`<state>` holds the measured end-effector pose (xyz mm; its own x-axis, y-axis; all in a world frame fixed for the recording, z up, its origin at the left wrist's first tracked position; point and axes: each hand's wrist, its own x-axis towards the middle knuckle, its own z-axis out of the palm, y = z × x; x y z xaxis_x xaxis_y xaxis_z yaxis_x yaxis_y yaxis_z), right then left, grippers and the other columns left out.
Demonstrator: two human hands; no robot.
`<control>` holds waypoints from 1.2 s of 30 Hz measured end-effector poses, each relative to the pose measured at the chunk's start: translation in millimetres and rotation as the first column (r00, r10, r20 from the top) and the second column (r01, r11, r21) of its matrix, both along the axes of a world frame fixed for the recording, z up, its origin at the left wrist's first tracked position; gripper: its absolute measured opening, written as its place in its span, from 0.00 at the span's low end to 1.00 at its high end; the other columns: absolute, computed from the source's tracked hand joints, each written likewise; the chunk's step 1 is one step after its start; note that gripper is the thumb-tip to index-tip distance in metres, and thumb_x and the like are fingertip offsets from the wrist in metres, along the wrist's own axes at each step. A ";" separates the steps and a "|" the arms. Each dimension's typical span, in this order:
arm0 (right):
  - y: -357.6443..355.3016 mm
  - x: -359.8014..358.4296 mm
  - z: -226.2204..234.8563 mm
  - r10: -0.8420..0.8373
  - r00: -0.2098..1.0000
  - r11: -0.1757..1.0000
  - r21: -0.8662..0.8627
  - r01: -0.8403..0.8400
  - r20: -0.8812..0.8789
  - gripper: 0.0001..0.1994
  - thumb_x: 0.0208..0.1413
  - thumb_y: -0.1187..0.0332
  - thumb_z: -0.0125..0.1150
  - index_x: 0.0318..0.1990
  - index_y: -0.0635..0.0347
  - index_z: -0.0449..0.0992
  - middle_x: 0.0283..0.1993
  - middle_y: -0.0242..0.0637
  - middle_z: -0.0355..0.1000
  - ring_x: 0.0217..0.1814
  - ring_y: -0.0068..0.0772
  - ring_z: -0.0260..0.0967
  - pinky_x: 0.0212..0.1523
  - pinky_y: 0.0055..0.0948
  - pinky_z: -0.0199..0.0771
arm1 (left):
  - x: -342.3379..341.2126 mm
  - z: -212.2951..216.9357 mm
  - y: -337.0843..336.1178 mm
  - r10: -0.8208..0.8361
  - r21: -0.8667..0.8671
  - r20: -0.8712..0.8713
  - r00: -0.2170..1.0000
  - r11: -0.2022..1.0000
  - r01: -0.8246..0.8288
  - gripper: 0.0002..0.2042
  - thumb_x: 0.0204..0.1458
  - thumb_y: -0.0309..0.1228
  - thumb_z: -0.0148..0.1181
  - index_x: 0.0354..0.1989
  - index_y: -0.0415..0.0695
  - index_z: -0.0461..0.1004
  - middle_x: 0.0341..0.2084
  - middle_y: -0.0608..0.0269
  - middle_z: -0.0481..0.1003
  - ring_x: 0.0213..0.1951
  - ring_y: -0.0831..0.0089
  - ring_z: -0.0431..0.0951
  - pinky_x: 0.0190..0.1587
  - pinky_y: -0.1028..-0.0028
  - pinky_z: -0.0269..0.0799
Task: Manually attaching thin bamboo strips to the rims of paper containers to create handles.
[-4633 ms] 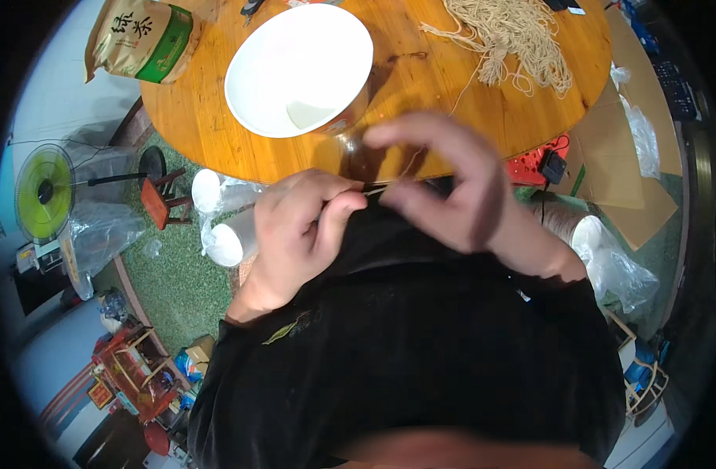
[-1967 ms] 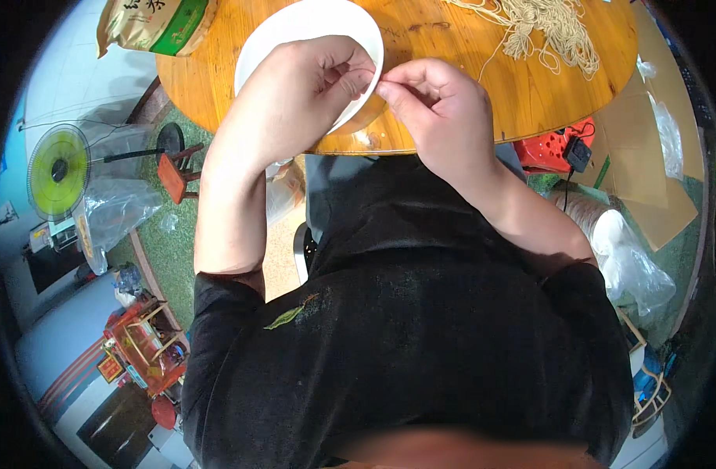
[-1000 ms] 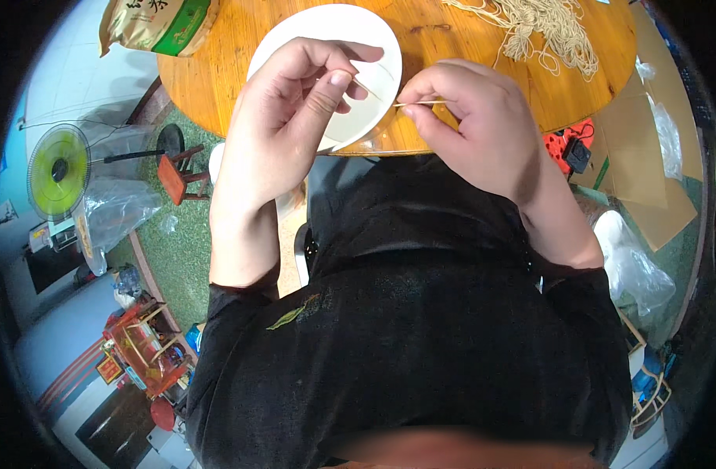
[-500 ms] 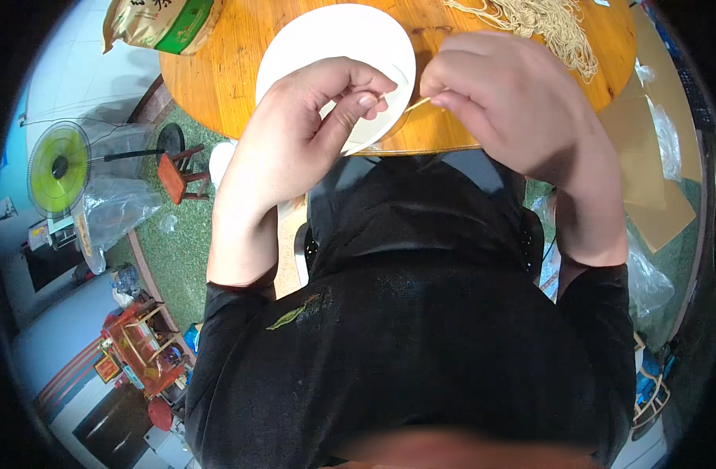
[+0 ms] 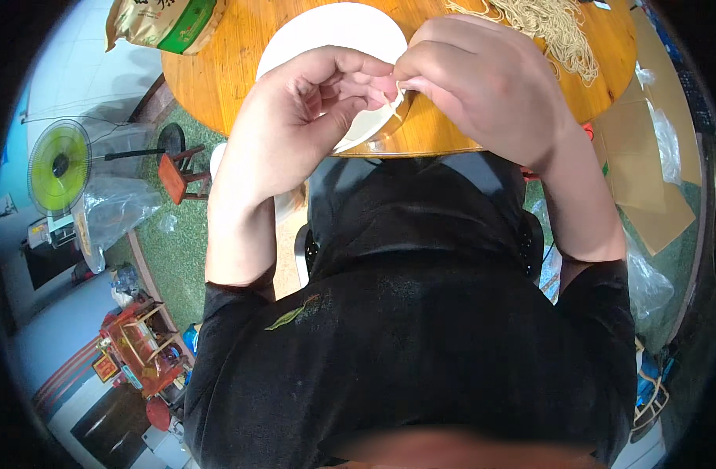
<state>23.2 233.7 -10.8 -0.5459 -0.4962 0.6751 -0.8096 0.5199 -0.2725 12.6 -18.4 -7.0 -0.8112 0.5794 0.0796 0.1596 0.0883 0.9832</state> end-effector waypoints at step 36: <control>4.8 -36.0 -29.9 0.197 0.921 0.876 -0.362 -0.320 -0.336 0.04 0.58 0.72 0.72 0.37 0.61 0.83 0.37 0.42 0.80 0.39 0.47 0.80 0.41 0.39 0.81 | -15.9 16.0 31.9 0.006 -0.265 -0.149 0.989 0.963 -0.046 0.10 0.64 0.17 0.69 0.51 0.36 0.80 0.41 0.65 0.85 0.44 0.80 0.85 0.50 0.78 0.82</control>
